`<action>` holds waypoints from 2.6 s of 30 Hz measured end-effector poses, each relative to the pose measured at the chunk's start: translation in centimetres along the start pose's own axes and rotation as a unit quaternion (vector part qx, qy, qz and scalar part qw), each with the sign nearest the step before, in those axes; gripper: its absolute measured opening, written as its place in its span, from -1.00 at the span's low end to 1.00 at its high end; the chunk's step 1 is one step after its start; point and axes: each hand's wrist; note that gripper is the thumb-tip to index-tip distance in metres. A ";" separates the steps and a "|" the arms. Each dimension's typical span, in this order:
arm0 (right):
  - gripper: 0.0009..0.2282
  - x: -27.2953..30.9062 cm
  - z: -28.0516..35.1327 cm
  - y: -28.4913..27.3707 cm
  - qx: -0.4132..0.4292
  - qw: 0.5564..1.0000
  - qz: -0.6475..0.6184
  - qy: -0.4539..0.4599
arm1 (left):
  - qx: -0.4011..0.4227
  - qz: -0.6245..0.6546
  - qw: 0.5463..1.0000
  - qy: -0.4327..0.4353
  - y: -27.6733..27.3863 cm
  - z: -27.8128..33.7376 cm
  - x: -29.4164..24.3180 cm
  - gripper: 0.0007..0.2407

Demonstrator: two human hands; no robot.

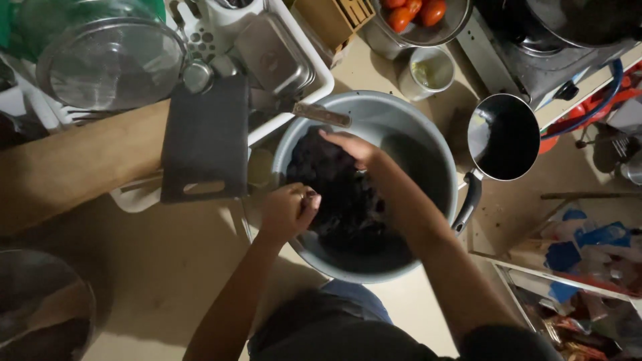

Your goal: The person kneads a large mass of black dough in a bowl using both hands.

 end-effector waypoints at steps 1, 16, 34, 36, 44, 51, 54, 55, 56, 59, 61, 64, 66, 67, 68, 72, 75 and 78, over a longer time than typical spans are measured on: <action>-0.62 -0.1 0.9 -0.1 0.011 0.998 0.062 -0.005 | -0.021 -0.005 1.000 0.019 0.4 0.0 0.8 -0.75; -0.60 -6.0 5.2 7.7 0.164 0.734 0.623 0.216 | -0.060 0.035 0.997 -0.018 1.1 0.6 1.7 -0.77; -0.60 -3.3 0.1 -6.9 -0.056 0.953 0.292 -0.050 | -0.075 0.058 0.995 -0.013 1.9 0.2 2.7 -0.73; -0.60 -3.1 -4.3 -3.7 -0.002 0.946 0.314 -0.080 | -0.089 0.012 0.996 0.026 2.1 -0.3 2.9 -0.73; -0.65 -2.2 10.7 11.8 0.072 0.694 0.705 -0.125 | -0.120 -0.017 0.991 -0.059 1.2 0.1 1.1 -0.75; -0.67 -9.2 13.7 11.1 -0.003 0.676 0.737 -0.030 | -0.109 0.022 0.993 -0.029 2.6 0.4 2.4 -0.75; -0.70 -10.9 7.7 8.9 0.110 0.713 0.693 0.005 | -0.102 0.038 0.992 -0.055 2.1 0.5 2.0 -0.74; -0.74 -12.1 5.2 8.1 0.156 0.745 0.648 0.008 | -0.096 0.045 0.992 -0.063 1.8 0.7 1.5 -0.74; -0.74 -12.6 2.8 6.7 0.157 0.748 0.645 0.008 | -0.093 0.045 0.993 -0.065 1.4 0.4 1.2 -0.74; -0.70 -13.9 -3.6 2.7 0.168 0.761 0.595 -0.198 | -0.104 0.035 0.991 -0.070 0.2 -0.6 0.5 -0.73; -0.65 -15.6 -6.4 0.5 0.100 0.721 0.685 0.021 | -0.083 0.078 0.991 -0.075 0.1 -0.5 0.0 -0.74; -0.65 -14.1 -5.3 1.1 0.114 0.719 0.674 -0.124 | -0.109 0.031 0.993 -0.029 0.5 -1.1 0.5 -0.75; -0.69 -11.7 -0.6 3.6 0.103 0.740 0.663 -0.053 | -0.108 0.062 0.992 -0.029 0.6 -1.1 0.6 -0.75; -0.73 -10.8 1.8 4.9 0.093 0.759 0.645 0.017 | -0.102 0.093 0.990 -0.030 0.7 -0.9 0.7 -0.76; -0.73 -9.1 5.4 5.2 0.088 0.760 0.644 0.019 | -0.099 0.096 0.990 -0.026 0.7 -0.9 0.7 -0.76; -0.76 -5.8 14.3 1.1 -0.056 0.856 0.508 -0.074 | -0.089 0.033 0.995 -0.007 0.6 -1.1 0.6 -0.75; -0.65 -5.6 12.1 -4.6 -0.227 0.921 0.317 -0.011 | -0.092 0.034 0.995 -0.011 0.8 -0.9 0.7 -0.75; -0.51 -4.9 4.8 -7.0 -0.215 0.955 0.203 0.028 | -0.093 0.044 0.994 -0.024 0.9 -1.4 1.3 -0.74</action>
Point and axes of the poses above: each hand's wrist, its own z-axis away from the middle knuckle, its own y-axis out of the palm, x = y × z, and after that the axes turned 15 degrees about x, right-handed
